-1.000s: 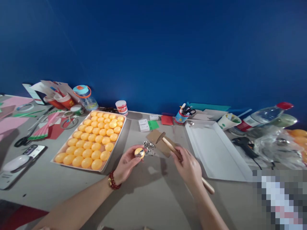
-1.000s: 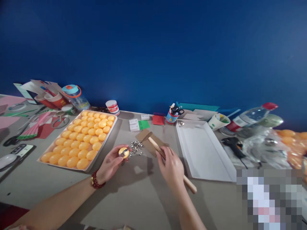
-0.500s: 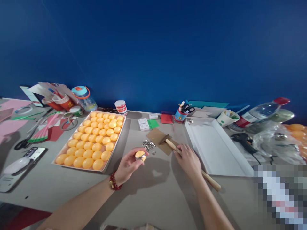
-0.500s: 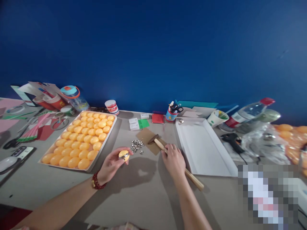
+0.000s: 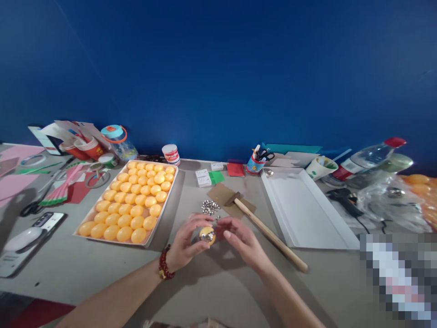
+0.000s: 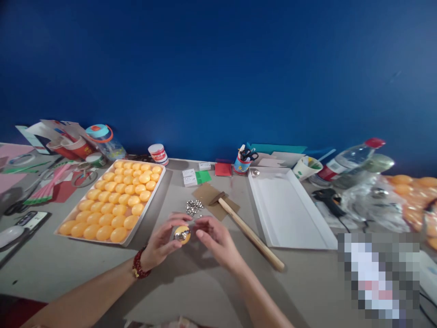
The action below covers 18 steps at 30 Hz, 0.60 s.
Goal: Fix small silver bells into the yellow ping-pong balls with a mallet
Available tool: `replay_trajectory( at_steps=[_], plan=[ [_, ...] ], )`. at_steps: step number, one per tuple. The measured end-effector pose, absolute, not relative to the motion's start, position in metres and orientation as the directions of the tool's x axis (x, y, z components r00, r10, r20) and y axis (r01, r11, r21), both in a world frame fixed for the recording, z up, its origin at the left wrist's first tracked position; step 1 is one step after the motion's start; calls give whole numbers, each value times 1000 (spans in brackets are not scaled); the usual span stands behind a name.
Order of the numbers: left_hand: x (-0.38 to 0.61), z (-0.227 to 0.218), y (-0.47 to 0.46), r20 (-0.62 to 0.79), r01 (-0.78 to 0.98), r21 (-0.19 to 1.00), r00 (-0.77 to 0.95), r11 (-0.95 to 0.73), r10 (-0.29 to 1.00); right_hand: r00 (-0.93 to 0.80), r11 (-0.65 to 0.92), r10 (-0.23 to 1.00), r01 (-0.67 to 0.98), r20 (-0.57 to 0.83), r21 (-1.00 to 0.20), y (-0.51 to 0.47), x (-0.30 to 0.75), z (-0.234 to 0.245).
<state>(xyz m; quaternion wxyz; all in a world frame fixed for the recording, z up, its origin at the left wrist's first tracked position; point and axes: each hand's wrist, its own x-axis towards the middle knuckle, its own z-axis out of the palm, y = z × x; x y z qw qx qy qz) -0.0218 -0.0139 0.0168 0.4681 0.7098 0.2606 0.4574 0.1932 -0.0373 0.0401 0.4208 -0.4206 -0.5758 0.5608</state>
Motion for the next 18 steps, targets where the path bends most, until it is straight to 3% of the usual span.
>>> replay_trajectory(
  at_steps=[2,5,11,18],
  plan=[
    [-22,18,-13,455,34,847,469,-531,757,-401,-161,914,-232,-57,-959,-46,177,39],
    [-22,20,-13,467,138,772,540,-621,700,-387,-300,911,-378,-145,-876,-52,165,36],
    [-20,23,-16,457,248,680,593,-690,663,-336,-416,901,-480,-276,-773,-52,162,31],
    [-20,23,-19,462,227,694,587,-683,665,-353,-368,911,-463,-213,-807,-55,161,28]
  ],
)
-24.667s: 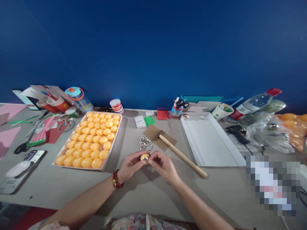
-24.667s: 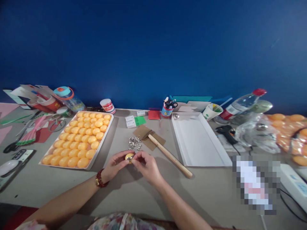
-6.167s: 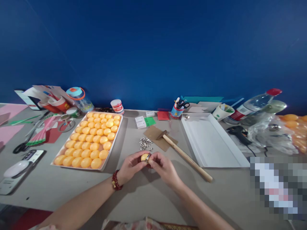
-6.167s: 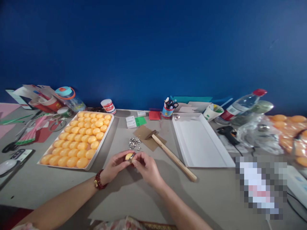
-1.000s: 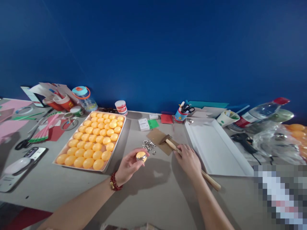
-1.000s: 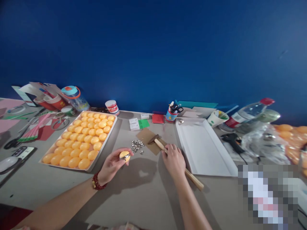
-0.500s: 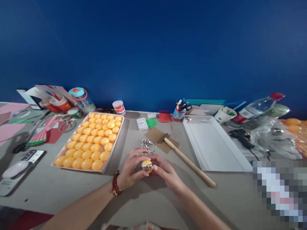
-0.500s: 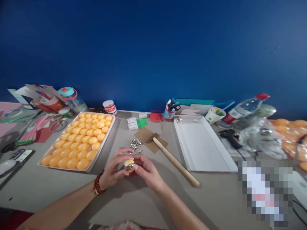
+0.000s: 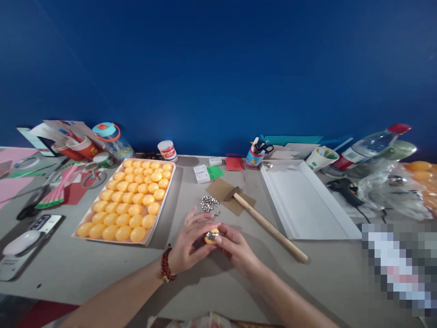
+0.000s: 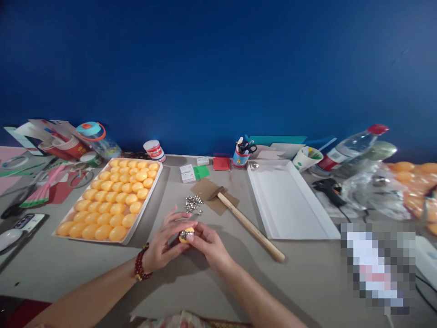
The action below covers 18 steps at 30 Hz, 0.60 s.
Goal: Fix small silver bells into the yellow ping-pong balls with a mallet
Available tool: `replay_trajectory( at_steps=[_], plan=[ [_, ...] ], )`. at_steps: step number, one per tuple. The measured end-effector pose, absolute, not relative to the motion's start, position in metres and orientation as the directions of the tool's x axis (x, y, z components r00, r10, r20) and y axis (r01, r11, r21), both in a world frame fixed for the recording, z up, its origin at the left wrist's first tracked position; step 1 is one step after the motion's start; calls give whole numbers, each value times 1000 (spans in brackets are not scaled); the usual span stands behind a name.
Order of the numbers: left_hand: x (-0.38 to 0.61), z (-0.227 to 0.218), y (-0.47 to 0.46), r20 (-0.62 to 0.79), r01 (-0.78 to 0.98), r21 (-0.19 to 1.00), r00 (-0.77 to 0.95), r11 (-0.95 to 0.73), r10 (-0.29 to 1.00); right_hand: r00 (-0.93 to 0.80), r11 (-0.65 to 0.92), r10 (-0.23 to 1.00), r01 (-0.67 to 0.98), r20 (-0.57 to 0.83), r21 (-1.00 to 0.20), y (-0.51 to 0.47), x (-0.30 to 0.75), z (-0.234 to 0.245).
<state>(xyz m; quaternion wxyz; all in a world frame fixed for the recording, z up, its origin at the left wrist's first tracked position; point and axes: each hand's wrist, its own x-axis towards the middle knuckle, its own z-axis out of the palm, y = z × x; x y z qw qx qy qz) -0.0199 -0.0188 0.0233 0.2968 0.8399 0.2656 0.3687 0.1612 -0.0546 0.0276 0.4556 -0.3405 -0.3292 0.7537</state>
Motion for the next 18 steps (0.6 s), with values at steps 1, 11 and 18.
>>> replay_trajectory(
  at_steps=[1,11,18],
  plan=[
    [-20,23,-19,459,223,699,589,-680,665,-347,-357,914,-447,-209,-820,-55,161,28],
    [-17,19,-21,444,211,728,580,-652,683,-280,-251,949,-383,-147,-889,-52,158,26],
    [-17,14,-22,498,142,737,546,-661,673,-294,-366,922,-454,-251,-813,-56,155,23]
  ],
)
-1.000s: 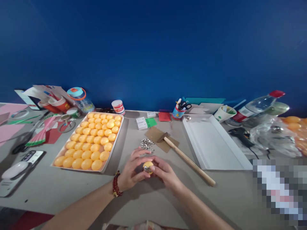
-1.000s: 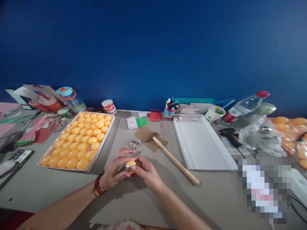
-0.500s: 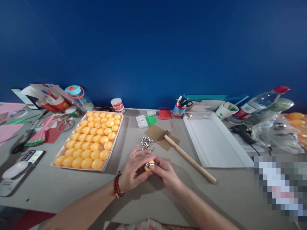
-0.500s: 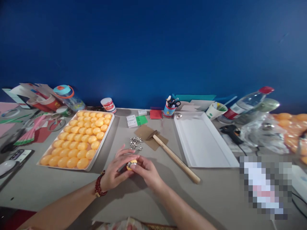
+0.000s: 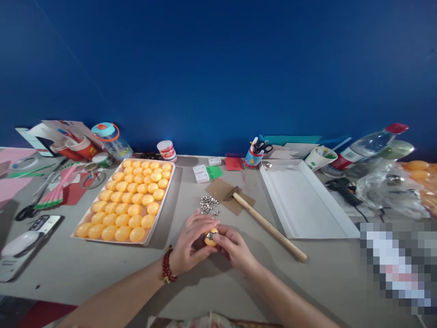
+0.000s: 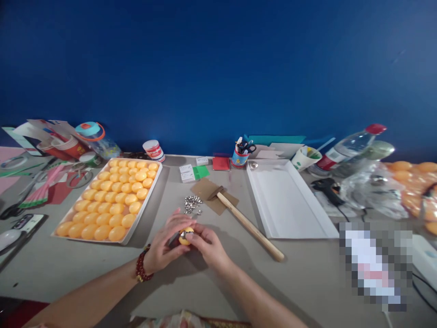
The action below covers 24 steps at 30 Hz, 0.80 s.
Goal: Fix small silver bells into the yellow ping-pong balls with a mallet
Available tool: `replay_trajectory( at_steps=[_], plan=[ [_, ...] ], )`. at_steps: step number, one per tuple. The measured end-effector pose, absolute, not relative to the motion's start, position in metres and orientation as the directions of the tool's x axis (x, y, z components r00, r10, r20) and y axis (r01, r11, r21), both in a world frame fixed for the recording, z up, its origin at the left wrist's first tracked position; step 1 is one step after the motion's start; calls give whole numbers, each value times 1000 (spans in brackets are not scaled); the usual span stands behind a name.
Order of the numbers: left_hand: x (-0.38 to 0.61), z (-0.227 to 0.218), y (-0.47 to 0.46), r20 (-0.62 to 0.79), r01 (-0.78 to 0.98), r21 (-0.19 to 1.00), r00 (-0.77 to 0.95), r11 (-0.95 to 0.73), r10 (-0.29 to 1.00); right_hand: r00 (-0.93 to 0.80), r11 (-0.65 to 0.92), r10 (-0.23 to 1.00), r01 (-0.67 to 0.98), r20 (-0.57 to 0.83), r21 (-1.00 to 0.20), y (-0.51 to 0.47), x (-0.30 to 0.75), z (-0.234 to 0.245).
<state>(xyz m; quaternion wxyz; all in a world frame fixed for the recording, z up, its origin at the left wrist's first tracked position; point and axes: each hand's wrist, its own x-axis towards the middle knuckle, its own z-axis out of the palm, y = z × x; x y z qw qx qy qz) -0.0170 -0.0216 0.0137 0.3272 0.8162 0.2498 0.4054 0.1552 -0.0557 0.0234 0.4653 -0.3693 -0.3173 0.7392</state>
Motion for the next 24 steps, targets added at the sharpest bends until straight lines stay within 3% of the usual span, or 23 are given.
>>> replay_trajectory(
  at_steps=[5,10,14,19,24],
  plan=[
    [-17,16,-21,507,147,727,545,-671,668,-322,-393,911,-490,-258,-778,-56,155,23],
    [-16,17,-21,495,150,732,554,-665,670,-300,-329,930,-429,-211,-841,-54,158,26],
    [-15,16,-21,503,73,776,529,-627,684,-283,-300,940,-419,-191,-857,-54,159,20],
    [-15,18,-24,457,-18,849,524,-527,718,-312,-330,932,-515,-186,-791,-55,161,16],
    [-16,18,-25,445,-18,857,528,-515,723,-313,-331,928,-450,-201,-829,-55,162,26]
  ],
)
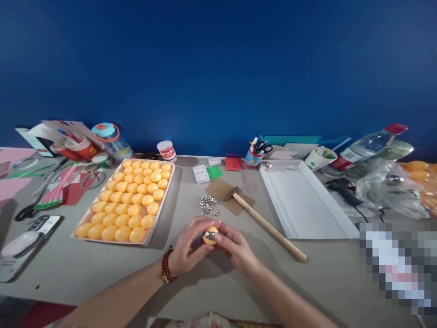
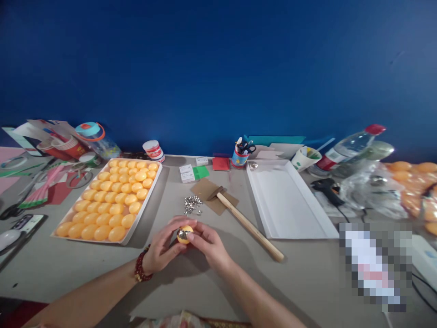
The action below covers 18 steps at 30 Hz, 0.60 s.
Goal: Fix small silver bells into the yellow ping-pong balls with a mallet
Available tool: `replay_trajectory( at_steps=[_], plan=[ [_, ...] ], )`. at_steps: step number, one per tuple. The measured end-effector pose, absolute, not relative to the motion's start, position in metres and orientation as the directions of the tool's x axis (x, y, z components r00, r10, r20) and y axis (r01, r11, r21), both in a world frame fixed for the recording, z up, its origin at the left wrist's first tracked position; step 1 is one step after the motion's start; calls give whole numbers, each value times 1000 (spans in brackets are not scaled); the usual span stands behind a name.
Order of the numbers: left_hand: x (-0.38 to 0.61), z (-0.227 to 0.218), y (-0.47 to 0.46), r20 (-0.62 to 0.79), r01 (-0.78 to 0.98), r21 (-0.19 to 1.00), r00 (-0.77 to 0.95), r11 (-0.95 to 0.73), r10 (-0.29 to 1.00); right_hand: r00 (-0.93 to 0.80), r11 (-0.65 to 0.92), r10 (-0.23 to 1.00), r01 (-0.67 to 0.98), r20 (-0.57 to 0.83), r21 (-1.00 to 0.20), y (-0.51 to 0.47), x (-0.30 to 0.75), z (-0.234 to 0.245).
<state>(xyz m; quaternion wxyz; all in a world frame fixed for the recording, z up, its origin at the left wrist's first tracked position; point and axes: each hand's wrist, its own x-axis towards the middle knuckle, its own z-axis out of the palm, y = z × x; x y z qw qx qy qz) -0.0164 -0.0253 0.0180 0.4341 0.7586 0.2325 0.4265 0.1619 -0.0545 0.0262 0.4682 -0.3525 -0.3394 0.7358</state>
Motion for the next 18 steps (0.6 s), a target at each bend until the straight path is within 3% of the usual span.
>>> replay_trajectory(
  at_steps=[6,18],
  plan=[
    [-16,19,-21,492,-48,834,515,-550,702,-299,-286,940,-423,-165,-860,-53,160,30],
    [-14,19,-22,400,-61,902,489,-427,775,-282,-222,952,-358,-121,-907,-52,161,32]
  ],
)
